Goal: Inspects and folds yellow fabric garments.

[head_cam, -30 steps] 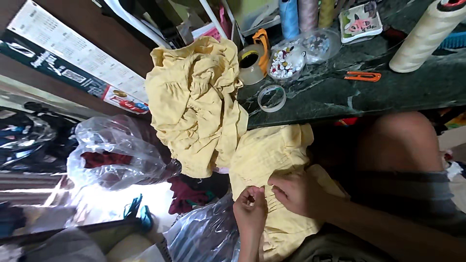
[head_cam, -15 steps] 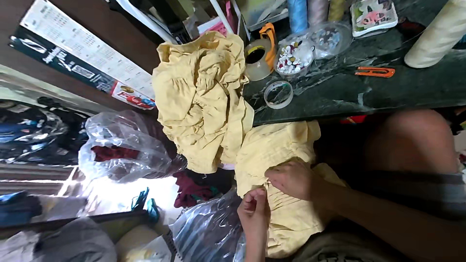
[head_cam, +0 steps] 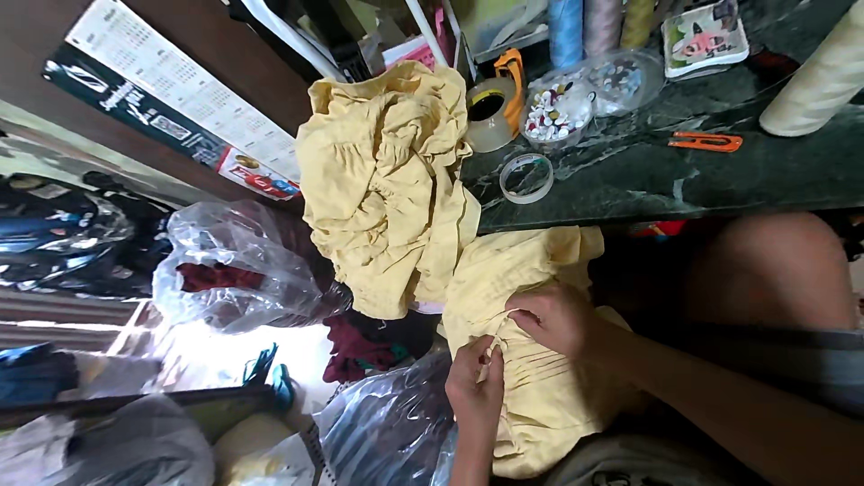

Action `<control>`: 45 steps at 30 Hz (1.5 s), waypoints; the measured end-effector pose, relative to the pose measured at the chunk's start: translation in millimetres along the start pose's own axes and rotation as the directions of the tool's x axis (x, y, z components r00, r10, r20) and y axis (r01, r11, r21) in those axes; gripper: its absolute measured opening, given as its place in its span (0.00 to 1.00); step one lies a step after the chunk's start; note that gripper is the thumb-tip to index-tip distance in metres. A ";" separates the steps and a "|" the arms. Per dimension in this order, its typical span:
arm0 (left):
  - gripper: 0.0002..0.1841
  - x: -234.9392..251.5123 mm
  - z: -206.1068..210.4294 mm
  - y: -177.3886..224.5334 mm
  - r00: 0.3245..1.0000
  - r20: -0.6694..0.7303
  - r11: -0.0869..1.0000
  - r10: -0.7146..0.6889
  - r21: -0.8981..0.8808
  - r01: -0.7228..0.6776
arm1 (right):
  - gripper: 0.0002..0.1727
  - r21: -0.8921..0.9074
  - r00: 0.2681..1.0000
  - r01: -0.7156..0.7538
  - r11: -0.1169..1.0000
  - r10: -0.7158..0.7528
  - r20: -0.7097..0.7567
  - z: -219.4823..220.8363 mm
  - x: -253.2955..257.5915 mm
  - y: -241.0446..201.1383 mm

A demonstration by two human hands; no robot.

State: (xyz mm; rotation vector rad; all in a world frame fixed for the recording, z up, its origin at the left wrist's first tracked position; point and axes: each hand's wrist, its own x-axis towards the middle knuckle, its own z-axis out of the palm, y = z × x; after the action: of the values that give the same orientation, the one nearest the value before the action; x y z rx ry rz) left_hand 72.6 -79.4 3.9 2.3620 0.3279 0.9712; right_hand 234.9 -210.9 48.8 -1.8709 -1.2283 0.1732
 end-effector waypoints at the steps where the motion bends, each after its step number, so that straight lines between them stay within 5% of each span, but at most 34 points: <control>1: 0.08 0.8 0.6 -0.6 0.999 0.002 0.999 0.033 -0.003 -0.033 | 0.13 -0.001 1.000 -0.005 1.000 0.005 0.004 0.3 -0.9 0.0; 7: 0.10 10.2 -1.4 -9.4 0.989 0.145 1.000 0.025 0.007 -0.027 | 0.14 0.003 0.993 -0.084 0.996 0.083 0.081 -0.2 1.6 -2.5; 12: 0.09 16.6 -5.6 -6.9 0.996 0.082 0.996 -0.033 -0.081 0.039 | 0.14 0.030 0.991 -0.107 0.994 0.104 0.086 -0.4 3.5 -4.7; 20: 0.13 6.5 -2.3 -6.1 0.979 0.124 0.980 0.165 0.094 -0.177 | 0.14 0.033 0.997 -0.067 0.997 0.066 0.026 -1.5 -6.5 9.0; 29: 0.11 18.0 -11.8 -10.0 0.947 0.302 0.988 0.109 -0.135 -0.071 | 0.12 0.245 0.988 0.153 0.957 -0.141 -0.067 -1.4 -23.6 -18.0; 34: 0.07 20.5 -13.3 -12.3 0.936 0.336 0.980 0.108 -0.193 -0.044 | 0.09 0.202 0.993 0.039 0.979 -0.060 0.103 0.6 -26.4 -17.0; 40: 0.02 6.2 -3.7 -16.3 0.989 0.149 0.943 0.010 -0.332 0.041 | 0.13 0.122 0.953 -0.027 0.992 -0.011 0.303 7.7 -18.8 -15.5; 45: 0.02 -6.6 3.3 -14.4 0.998 0.054 0.931 0.011 -0.366 0.009 | 0.10 0.045 0.926 0.172 0.984 -0.177 0.332 1.9 -11.8 -6.5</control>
State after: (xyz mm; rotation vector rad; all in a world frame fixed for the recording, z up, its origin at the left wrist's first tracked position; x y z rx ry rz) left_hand 70.1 -71.8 -10.2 2.0427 0.1105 0.8795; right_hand 223.5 -218.3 48.5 -1.7536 -1.6135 0.4163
